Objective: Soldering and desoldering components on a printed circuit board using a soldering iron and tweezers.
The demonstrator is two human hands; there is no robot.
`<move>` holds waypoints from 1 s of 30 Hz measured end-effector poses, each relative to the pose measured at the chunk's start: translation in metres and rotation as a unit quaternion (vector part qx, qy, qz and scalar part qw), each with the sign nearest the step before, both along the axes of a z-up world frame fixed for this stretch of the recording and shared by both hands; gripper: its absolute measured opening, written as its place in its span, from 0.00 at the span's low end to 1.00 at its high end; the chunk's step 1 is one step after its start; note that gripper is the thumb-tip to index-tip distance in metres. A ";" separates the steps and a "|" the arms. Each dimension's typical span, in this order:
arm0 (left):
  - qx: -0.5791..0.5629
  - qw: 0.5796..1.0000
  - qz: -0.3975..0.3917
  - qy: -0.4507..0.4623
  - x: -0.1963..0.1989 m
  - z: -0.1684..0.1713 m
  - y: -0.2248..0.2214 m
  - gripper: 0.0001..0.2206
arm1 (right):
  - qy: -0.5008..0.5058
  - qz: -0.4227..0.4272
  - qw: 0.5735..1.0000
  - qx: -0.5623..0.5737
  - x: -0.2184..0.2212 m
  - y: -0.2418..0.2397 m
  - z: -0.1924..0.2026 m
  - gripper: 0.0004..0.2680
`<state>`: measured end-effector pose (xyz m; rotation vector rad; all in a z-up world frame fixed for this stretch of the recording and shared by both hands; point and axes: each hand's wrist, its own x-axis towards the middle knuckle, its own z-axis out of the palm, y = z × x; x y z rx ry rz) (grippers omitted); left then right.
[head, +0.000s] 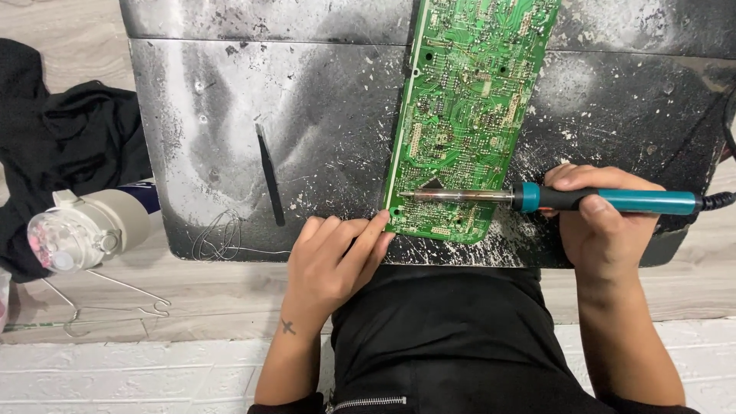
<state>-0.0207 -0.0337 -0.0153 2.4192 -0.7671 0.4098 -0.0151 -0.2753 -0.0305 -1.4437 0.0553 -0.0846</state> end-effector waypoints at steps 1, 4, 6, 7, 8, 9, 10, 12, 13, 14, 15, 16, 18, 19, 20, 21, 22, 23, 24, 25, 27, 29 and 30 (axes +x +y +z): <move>0.000 1.000 0.000 0.001 0.000 0.000 0.000 0.08 | 0.001 0.000 1.000 0.000 0.001 0.000 0.001 0.09; 0.002 1.000 -0.002 0.004 0.001 0.002 0.000 0.08 | 0.001 0.008 1.000 0.027 0.001 0.000 0.001 0.09; -0.005 1.000 -0.004 0.000 0.002 0.003 0.000 0.06 | 0.011 -0.007 1.000 0.009 -0.001 -0.001 0.000 0.09; -0.005 1.000 -0.004 0.000 0.002 0.003 0.000 0.06 | 0.011 -0.007 1.000 0.010 -0.001 -0.001 0.000 0.09; -0.010 1.000 -0.003 0.001 0.002 0.003 0.000 0.06 | 0.008 -0.003 1.000 0.002 -0.001 -0.001 -0.001 0.09; -0.015 1.000 -0.002 0.004 0.002 0.003 -0.001 0.05 | 0.007 0.001 1.000 -0.006 -0.001 -0.001 -0.001 0.09; -0.014 1.000 -0.002 0.004 0.002 0.004 -0.001 0.05 | 0.007 0.001 1.000 -0.006 -0.001 -0.001 -0.001 0.09; -0.023 1.000 -0.004 0.016 0.002 0.004 -0.001 0.05 | 0.005 0.003 1.000 0.022 0.000 -0.001 0.000 0.09; -0.023 1.000 -0.005 0.017 0.002 0.003 -0.001 0.05 | 0.005 0.002 1.000 0.022 0.000 -0.001 0.000 0.09; -0.027 0.999 -0.002 0.018 0.002 0.003 -0.001 0.05 | 0.009 -0.002 1.000 0.022 0.000 -0.002 0.000 0.09; -0.030 0.999 0.000 0.019 0.002 0.002 -0.001 0.05 | 0.012 -0.005 1.000 0.022 0.000 -0.002 0.000 0.09; -0.031 0.999 -0.001 0.019 0.002 0.002 -0.001 0.05 | 0.012 -0.006 1.000 0.022 0.000 -0.002 0.000 0.09; -0.037 0.999 -0.002 0.025 0.002 0.003 -0.001 0.05 | 0.016 -0.004 1.000 0.014 0.000 -0.001 0.000 0.09; -0.037 0.999 -0.002 0.026 0.002 0.003 -0.001 0.05 | 0.016 -0.003 1.000 0.015 0.000 -0.001 0.000 0.09; -0.042 0.999 -0.002 0.031 0.003 0.003 0.000 0.05 | 0.017 -0.007 1.000 0.015 0.000 -0.001 0.000 0.10; -0.048 0.998 -0.003 0.036 0.003 0.003 0.000 0.05 | 0.019 -0.010 1.000 0.015 0.000 -0.001 0.000 0.10; -0.048 0.998 -0.003 0.037 0.003 0.004 0.000 0.05 | 0.020 -0.010 1.000 0.015 0.000 -0.001 0.000 0.10; -0.051 0.998 -0.003 0.038 0.003 0.004 -0.001 0.04 | 0.019 -0.009 1.000 0.013 0.000 -0.001 0.000 0.10; -0.054 0.998 -0.003 0.040 0.003 0.005 -0.001 0.04 | 0.019 -0.007 1.000 0.012 0.000 -0.001 0.000 0.10; -0.054 0.998 -0.003 0.040 0.004 0.005 -0.001 0.04 | 0.019 -0.007 1.000 0.011 0.000 -0.001 0.000 0.10; -0.052 0.998 -0.007 0.044 0.004 0.006 -0.001 0.04 | 0.016 -0.003 1.000 0.009 0.000 -0.001 0.000 0.10; -0.047 0.998 -0.008 0.048 0.003 0.006 -0.001 0.04 | 0.012 -0.003 1.000 0.008 -0.001 -0.001 -0.002 0.09; -0.042 0.998 -0.009 0.052 0.003 0.006 0.000 0.04 | 0.007 -0.004 1.000 0.007 -0.001 -0.002 -0.002 0.09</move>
